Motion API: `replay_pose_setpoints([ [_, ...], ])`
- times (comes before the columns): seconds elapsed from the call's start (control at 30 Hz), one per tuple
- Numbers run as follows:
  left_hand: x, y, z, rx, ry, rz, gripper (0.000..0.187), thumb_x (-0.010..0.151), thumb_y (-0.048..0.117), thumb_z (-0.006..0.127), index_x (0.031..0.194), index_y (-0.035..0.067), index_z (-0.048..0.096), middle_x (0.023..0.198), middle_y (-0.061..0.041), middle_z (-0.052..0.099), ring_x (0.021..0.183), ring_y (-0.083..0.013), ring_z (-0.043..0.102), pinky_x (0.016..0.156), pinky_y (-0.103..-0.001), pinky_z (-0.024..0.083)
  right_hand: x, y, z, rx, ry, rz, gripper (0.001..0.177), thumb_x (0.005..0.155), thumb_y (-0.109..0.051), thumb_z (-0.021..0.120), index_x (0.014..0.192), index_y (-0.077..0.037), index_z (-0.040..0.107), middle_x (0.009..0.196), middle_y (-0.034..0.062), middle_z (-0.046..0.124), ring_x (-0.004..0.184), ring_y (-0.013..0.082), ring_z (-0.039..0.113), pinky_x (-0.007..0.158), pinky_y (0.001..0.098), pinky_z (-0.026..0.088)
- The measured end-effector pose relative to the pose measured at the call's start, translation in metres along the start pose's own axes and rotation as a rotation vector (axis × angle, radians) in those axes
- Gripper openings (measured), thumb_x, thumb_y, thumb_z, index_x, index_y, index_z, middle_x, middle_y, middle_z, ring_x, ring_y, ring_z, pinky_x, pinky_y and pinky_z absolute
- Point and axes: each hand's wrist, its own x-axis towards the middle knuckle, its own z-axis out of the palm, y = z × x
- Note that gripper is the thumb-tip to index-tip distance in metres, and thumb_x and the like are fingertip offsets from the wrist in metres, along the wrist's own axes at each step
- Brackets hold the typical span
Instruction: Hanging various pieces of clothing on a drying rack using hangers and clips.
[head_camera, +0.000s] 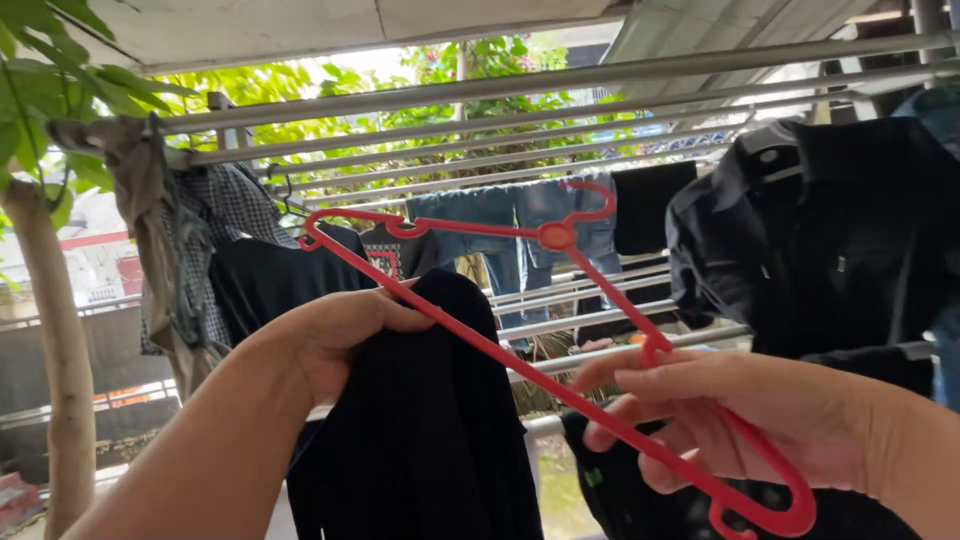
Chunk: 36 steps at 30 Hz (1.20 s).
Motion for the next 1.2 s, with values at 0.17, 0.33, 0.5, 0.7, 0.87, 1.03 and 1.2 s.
replay_pose_setpoints([
  [0.17, -0.023, -0.002, 0.032, 0.107, 0.037, -0.001, 0.027, 0.091, 0.009, 0.066, 0.117, 0.013, 0.072, 0.099, -0.005, 0.077, 0.081, -0.0183, 0.075, 0.074, -0.037, 0.064, -0.045, -0.017, 0.035, -0.124, -0.017, -0.009, 0.046, 0.098, -0.025, 0.067, 0.139, -0.007, 0.053, 0.125, 0.0193, 0.073, 0.097, 0.0269, 0.075, 0.083, 0.0375, 0.062],
  [0.33, -0.021, -0.019, 0.045, 0.028, 0.138, 0.031, 0.036, 0.094, 0.020, 0.062, 0.130, 0.023, 0.066, 0.105, -0.001, 0.075, 0.087, -0.0158, 0.073, 0.080, -0.038, 0.062, -0.087, -0.017, 0.023, -0.254, 0.592, 0.182, 0.047, 0.087, -0.023, 0.069, 0.133, -0.015, 0.062, 0.113, 0.0151, 0.082, 0.083, 0.0237, 0.076, 0.079, 0.0413, 0.067],
  [0.5, 0.001, -0.035, 0.083, -0.279, 0.168, 0.080, 0.035, 0.096, 0.016, 0.059, 0.130, 0.019, 0.059, 0.111, -0.006, 0.072, 0.095, -0.0205, 0.072, 0.090, -0.042, 0.060, -0.102, -0.003, 0.000, -0.200, 0.571, 0.083, 0.048, 0.090, -0.023, 0.068, 0.136, -0.011, 0.062, 0.112, 0.0077, 0.077, 0.083, 0.0191, 0.070, 0.074, 0.0365, 0.061],
  [0.7, 0.041, -0.048, 0.178, -0.678, -0.029, 0.205, 0.019, 0.095, -0.001, 0.056, 0.114, -0.004, 0.059, 0.109, -0.017, 0.069, 0.099, -0.0298, 0.070, 0.097, -0.043, 0.059, -0.071, -0.005, 0.026, -0.335, 0.645, -0.130, 0.052, 0.092, -0.024, 0.074, 0.143, -0.017, 0.065, 0.110, 0.0000, 0.070, 0.086, 0.0107, 0.054, 0.071, 0.0281, 0.044],
  [0.87, 0.026, -0.043, 0.210, -0.735, -0.199, 0.300, 0.017, 0.093, -0.005, 0.050, 0.109, -0.009, 0.056, 0.111, -0.023, 0.065, 0.101, -0.0355, 0.068, 0.098, -0.048, 0.058, -0.055, -0.014, 0.017, -0.661, 0.539, -0.428, 0.056, 0.083, -0.012, 0.082, 0.137, -0.015, 0.068, 0.114, -0.0010, 0.076, 0.099, 0.0052, 0.064, 0.085, 0.0264, 0.050],
  [1.03, 0.012, -0.072, 0.200, -0.281, -0.019, 0.408, 0.044, 0.084, 0.003, 0.058, 0.128, 0.006, 0.050, 0.125, -0.011, 0.067, 0.109, -0.0319, 0.069, 0.092, -0.051, 0.053, -0.057, -0.053, 0.015, -0.153, 0.729, -0.215, 0.029, 0.097, -0.024, 0.051, 0.108, -0.007, 0.072, 0.094, 0.0100, 0.077, 0.079, 0.0234, 0.072, 0.075, 0.0417, 0.057],
  [1.2, 0.016, -0.129, 0.213, 0.406, 0.494, 0.639, 0.069, 0.069, 0.006, 0.079, 0.130, 0.016, 0.048, 0.118, -0.011, 0.066, 0.104, -0.0308, 0.066, 0.088, -0.042, 0.053, -0.047, -0.076, 0.016, -0.088, 0.649, -0.201, 0.029, 0.097, -0.024, 0.048, 0.103, -0.003, 0.068, 0.091, 0.0116, 0.075, 0.077, 0.0244, 0.072, 0.075, 0.0398, 0.060],
])
